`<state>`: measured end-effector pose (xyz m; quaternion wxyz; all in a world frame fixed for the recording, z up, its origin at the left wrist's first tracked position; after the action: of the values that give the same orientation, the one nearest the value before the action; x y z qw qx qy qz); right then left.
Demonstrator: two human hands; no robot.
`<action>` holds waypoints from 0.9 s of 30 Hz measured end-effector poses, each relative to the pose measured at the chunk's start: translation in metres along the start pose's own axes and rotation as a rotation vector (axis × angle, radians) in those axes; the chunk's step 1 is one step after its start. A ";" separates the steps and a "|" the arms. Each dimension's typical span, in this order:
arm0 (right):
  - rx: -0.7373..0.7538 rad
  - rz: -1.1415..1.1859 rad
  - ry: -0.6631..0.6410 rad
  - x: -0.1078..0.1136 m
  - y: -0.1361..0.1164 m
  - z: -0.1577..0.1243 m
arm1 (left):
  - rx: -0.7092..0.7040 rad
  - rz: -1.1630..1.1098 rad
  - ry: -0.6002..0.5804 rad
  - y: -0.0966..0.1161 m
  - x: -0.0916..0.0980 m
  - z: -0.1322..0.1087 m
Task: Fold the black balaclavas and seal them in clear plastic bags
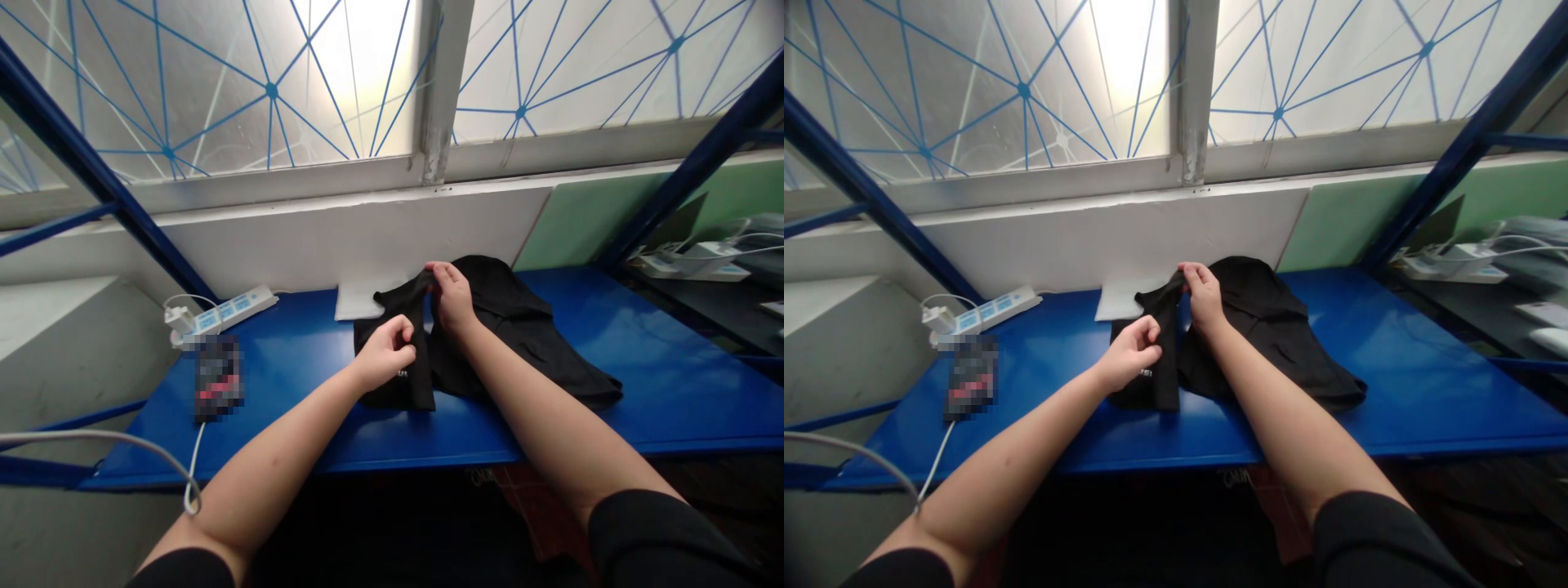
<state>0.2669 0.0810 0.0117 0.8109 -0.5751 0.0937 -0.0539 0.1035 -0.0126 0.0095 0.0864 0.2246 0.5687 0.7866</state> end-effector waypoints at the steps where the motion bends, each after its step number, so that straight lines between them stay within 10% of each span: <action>1: 0.036 0.016 -0.114 -0.006 -0.004 -0.004 | -0.006 0.027 0.060 0.003 0.012 -0.002; 5: 0.146 -0.059 -0.524 -0.031 -0.003 -0.026 | 0.065 0.535 0.179 0.010 0.065 -0.010; 9: 0.254 -0.483 -0.616 -0.041 0.015 -0.036 | 0.306 0.977 0.390 -0.005 0.099 -0.011; 14: 0.289 -0.818 -0.371 -0.033 0.010 -0.033 | 0.451 1.082 0.209 -0.039 0.089 -0.006; 19: -0.078 -0.939 -0.230 -0.017 0.011 -0.029 | 0.451 1.051 0.194 -0.043 0.081 -0.003; 27: -0.278 -0.279 -0.135 -0.032 0.030 -0.035 | 0.159 0.870 0.265 -0.035 0.060 0.001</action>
<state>0.2272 0.0650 -0.0249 0.7127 -0.6914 -0.0348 -0.1138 0.0468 0.0229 -0.0074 -0.3426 0.3458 0.4864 0.7255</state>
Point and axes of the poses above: each hand's wrist, its own z-axis towards the middle knuckle, its own x-axis out of the back of the hand, y = z × x, the point moved 4 cm from there along z, towards the middle knuckle, and after that the axes turned 2 degrees about -x, right-handed, at the moved point
